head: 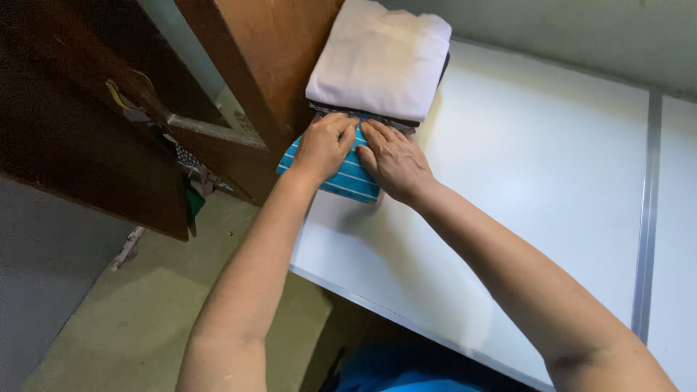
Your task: The person folds several pieces of clothing on a white table. They retrieve items from a red basket, unfold them, and fold them neatly before stacking them on the table. The items include blue striped shorts, grey shorts, and a grey tank top.
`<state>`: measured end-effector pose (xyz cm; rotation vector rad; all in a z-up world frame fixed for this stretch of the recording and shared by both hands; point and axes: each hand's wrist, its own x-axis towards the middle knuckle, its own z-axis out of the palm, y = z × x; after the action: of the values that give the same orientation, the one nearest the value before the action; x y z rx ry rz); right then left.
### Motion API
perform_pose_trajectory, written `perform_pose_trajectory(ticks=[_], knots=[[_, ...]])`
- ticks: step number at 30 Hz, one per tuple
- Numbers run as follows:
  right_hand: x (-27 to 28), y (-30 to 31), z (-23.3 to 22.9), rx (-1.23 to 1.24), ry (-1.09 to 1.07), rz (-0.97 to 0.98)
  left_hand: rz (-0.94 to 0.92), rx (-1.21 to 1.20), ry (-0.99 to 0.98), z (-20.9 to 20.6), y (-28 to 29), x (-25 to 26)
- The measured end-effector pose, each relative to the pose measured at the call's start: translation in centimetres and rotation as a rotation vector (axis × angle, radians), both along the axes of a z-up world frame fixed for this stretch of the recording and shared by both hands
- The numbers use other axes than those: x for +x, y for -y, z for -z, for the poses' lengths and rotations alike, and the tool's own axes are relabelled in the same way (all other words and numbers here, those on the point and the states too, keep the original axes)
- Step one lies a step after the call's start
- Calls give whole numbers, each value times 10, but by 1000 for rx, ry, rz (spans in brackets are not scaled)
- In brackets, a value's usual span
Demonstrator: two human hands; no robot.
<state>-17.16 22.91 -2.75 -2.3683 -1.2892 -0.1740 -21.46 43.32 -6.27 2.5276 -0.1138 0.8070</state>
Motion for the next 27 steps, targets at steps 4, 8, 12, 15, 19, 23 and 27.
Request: perform_pose_trajectory(ticks=[4,8,12,15,19,23,27], knots=[[-11,4,-7,11,55,-9,-48,23,-43,2,2,-10],[-22,12,-12,-6,29,-3,7,8,-68,-7,8,-23],[-26,11,-13,-23,19,23,-34,20,-108,5,1,-15],[-28,11,-16,-43,-4,46,-45,62,-172,2,3,-16],[-28,12,-14,-45,12,68,-16,41,-203,-8,3,-23],[-25,16,-19,-58,-49,96,49,-101,-201,-26,1,-30],[-22,31,-28,-63,-103,128,-20,-240,-210,-50,1,-43]])
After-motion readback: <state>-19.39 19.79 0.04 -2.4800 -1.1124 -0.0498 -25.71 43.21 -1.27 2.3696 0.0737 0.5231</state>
